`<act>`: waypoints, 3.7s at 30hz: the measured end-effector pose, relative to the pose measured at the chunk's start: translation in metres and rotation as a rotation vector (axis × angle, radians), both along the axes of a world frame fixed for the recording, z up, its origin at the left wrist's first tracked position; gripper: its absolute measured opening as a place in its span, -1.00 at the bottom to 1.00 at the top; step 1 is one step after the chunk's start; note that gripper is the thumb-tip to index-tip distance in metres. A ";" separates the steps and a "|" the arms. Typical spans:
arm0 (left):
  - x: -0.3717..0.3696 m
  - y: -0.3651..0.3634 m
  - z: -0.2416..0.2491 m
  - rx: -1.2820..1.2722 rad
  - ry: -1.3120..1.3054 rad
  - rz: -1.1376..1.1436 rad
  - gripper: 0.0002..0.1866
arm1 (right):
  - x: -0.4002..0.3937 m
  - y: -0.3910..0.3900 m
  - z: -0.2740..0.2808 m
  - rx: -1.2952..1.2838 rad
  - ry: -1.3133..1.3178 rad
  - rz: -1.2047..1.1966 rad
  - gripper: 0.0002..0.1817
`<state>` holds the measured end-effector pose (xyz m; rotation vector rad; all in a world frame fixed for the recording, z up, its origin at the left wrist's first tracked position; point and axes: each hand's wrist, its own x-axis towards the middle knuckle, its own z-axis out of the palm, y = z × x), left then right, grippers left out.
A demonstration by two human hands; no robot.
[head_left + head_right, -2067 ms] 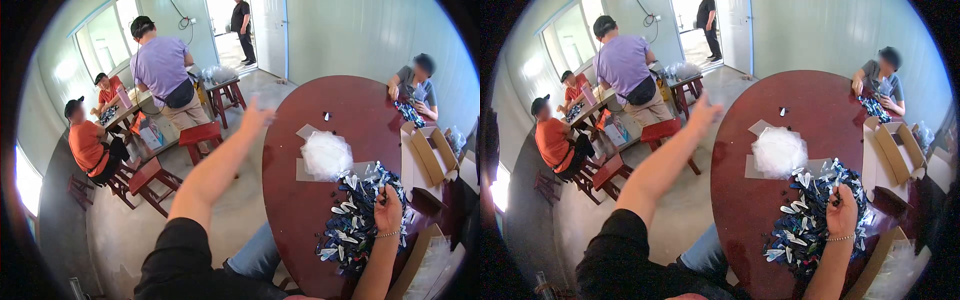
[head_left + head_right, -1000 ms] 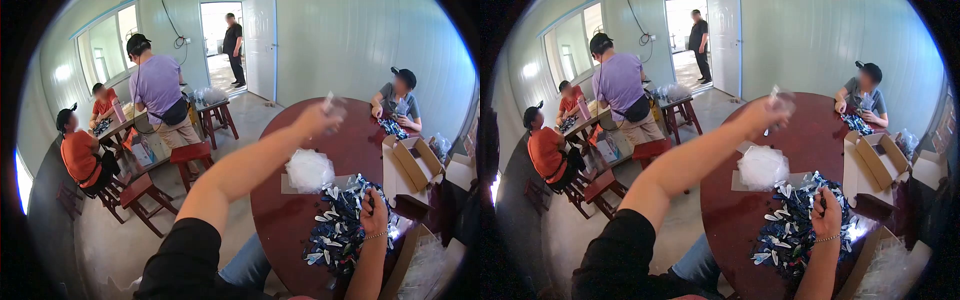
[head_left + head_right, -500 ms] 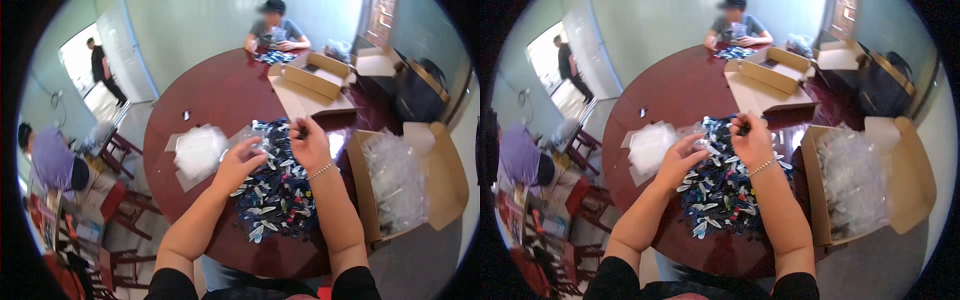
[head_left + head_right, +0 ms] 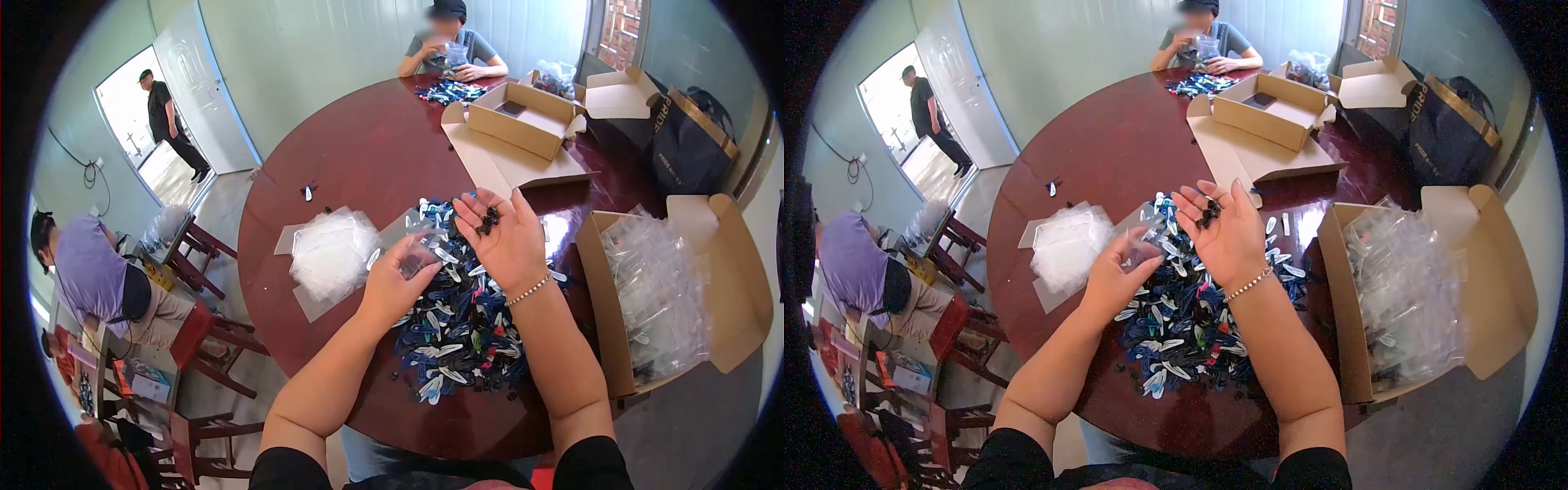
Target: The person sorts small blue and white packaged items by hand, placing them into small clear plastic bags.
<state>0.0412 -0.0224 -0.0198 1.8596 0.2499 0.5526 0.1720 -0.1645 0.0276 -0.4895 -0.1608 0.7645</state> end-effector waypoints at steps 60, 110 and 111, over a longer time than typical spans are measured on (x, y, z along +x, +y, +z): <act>-0.004 0.007 0.008 -0.891 0.250 -0.839 -0.32 | -0.017 0.001 0.015 -0.087 -0.492 0.161 -0.33; 0.001 0.018 0.006 -0.644 0.100 -0.322 -0.67 | 0.076 -0.075 0.064 -0.863 -1.263 -0.795 -0.82; 0.000 0.016 0.009 -0.645 0.105 -0.328 -0.69 | 0.074 -0.090 0.075 -1.003 -1.233 -0.796 -0.83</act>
